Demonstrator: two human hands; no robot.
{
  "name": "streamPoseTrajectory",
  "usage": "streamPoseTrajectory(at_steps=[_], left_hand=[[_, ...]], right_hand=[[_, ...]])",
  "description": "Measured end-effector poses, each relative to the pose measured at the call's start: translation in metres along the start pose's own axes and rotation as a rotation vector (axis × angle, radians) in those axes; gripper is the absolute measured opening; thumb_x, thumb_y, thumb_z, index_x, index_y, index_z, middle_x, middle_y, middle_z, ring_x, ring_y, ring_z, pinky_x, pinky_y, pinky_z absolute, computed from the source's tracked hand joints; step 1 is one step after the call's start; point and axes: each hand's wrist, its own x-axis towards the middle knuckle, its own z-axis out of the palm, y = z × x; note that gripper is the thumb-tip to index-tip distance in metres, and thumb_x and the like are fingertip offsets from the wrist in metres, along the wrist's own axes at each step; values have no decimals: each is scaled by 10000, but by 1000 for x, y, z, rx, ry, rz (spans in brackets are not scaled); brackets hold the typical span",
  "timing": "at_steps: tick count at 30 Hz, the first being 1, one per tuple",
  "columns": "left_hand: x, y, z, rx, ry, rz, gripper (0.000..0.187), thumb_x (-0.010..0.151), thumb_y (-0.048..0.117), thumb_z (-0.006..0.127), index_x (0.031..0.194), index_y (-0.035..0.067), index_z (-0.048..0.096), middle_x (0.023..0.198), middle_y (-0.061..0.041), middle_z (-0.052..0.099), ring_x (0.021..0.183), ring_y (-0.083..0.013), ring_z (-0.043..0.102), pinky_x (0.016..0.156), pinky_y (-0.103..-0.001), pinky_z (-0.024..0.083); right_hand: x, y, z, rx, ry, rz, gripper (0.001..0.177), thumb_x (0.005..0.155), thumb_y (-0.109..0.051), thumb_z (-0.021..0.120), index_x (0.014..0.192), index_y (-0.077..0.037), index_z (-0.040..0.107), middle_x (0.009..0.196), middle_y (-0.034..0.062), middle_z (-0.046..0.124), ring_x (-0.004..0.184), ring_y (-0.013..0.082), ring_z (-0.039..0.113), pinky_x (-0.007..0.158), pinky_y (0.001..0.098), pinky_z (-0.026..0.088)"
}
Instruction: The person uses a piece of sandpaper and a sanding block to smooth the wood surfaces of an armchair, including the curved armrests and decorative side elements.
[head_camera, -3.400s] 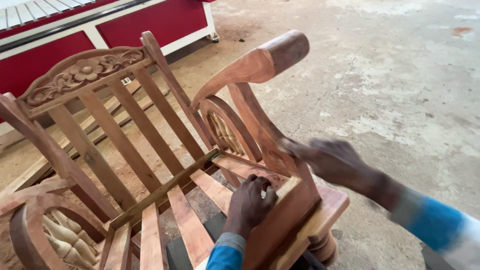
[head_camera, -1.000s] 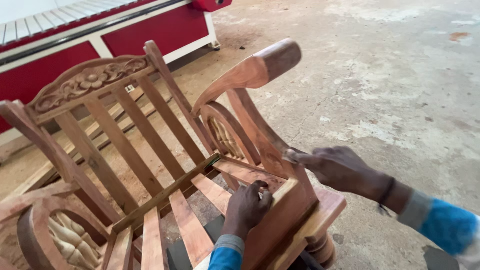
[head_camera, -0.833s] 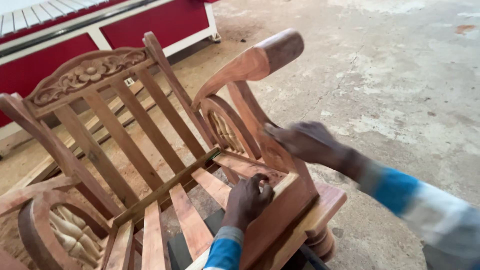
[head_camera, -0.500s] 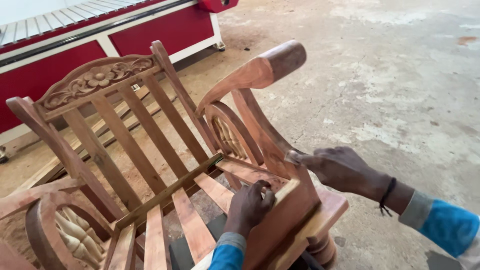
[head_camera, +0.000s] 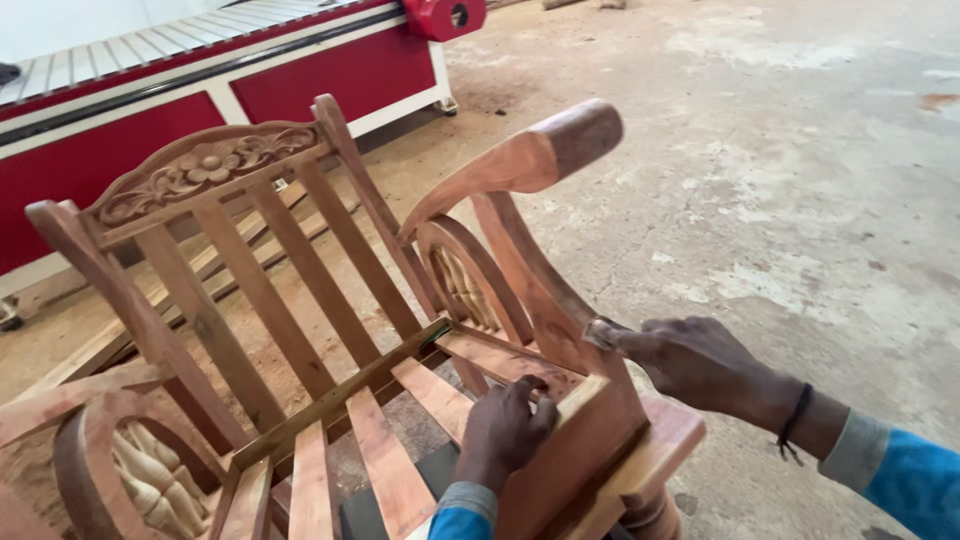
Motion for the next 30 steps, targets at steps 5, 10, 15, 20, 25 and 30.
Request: streamPoseTrajectory(at_steps=[5,10,15,20,25,30], left_hand=[[-2,5,0,30,-40,-36,403,867,353,569,1135,97,729,866,-208,749,878,-406,717,846,-508,550],[-11,16,-7,-32,-16,-57,397,834,348,581,1100,98,739,848,-196,752,857,-394,733,825,-492,572],[-4,9,-6,24,0,-36,368,865,351,564,1057,108,763,853,-221,738,857,-402,729,840,-505,567],[-3,-3,4,-13,19,-10,391,848,360,589,1093,94,740,904,-219,748,869,-413,719,813,-517,563],[-5,4,2,-36,61,-7,380,849,356,591,1081,99,749,906,-211,755,872,-409,722,814,-506,569],[-4,4,-1,-11,14,-47,390,844,363,602,1088,97,749,895,-229,741,873,-411,726,834,-509,566]], right_hand=[[95,-4,12,98,324,-63,532,981,-197,508,1511,-223,471,743,152,698,610,342,684,553,507,533],[140,-2,1,39,456,-120,127,955,-278,591,1063,-217,622,768,116,717,702,336,716,626,505,560],[16,0,-2,22,88,-99,652,913,-137,472,1544,-296,433,748,107,683,583,275,700,530,454,568],[49,2,13,43,99,-23,576,978,-239,466,1547,-317,421,765,122,700,654,309,717,589,481,565],[141,-1,-3,125,440,-140,322,960,-276,572,1281,-286,585,817,130,733,723,355,719,620,512,554],[44,-8,-1,110,53,-34,520,1056,-267,425,1570,-328,384,685,149,639,562,298,679,589,468,550]])
